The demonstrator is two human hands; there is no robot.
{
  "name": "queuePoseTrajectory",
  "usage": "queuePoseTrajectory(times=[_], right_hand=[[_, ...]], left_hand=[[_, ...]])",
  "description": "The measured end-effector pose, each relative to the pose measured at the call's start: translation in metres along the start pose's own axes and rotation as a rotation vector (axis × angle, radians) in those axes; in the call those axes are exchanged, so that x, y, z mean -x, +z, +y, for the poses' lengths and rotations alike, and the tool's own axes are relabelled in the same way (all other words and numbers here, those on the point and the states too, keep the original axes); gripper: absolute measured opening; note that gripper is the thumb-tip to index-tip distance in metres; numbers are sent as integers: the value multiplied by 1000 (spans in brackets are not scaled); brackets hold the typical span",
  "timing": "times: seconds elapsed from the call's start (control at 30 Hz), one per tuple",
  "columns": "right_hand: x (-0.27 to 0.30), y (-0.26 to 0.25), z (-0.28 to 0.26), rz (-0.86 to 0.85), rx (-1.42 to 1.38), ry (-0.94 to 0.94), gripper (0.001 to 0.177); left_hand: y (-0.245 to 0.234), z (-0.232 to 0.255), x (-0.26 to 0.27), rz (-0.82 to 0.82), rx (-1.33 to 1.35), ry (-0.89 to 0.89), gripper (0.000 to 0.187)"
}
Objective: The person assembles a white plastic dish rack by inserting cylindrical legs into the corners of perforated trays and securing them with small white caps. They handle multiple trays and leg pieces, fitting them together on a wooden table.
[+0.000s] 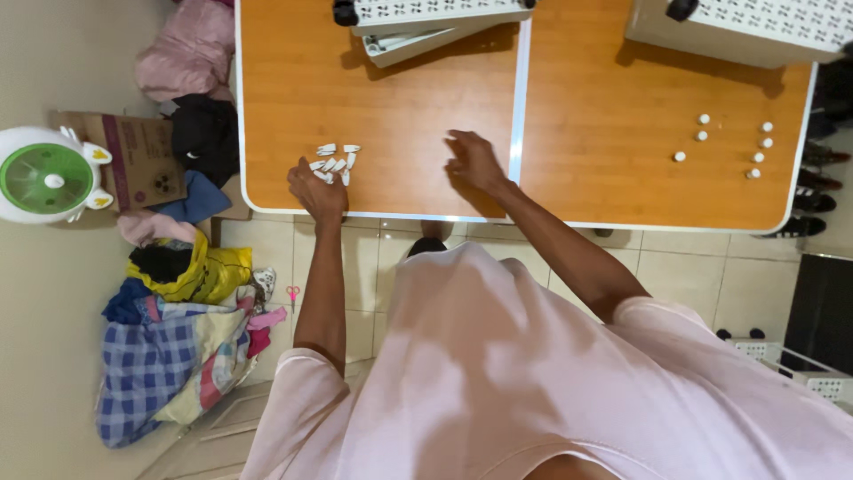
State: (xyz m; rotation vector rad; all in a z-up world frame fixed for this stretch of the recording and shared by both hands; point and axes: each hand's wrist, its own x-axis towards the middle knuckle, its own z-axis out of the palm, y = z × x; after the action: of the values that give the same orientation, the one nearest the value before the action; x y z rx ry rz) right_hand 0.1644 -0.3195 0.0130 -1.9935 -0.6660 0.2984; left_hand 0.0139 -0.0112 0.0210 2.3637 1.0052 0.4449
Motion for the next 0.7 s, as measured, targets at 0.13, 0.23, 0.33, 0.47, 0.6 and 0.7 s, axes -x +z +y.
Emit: queuePoseTrajectory(times=[0.13,0.23,0.33,0.47,0.6,0.7], right_hand=[[-51,44,-57,-198,80,-56,58],[-72,72,-89,-173,29,-134,52],[-88,87,-104,-281,89,-75,43],[-99,110,-114,-268,77,-41,25],[-99,122,-114,-186,87,-68,16],[-99,126,-113,-139,65,-70,12]], left_hand=[[-6,-11,-20,-167,0,16,89],[-14,-7,-26,-143,-17,56,82],[-20,2,-27,-97,-72,203,59],[-13,11,-39,-141,-97,473,33],[6,11,-53,-120,-154,577,24],[16,9,-59,-201,-239,583,19]])
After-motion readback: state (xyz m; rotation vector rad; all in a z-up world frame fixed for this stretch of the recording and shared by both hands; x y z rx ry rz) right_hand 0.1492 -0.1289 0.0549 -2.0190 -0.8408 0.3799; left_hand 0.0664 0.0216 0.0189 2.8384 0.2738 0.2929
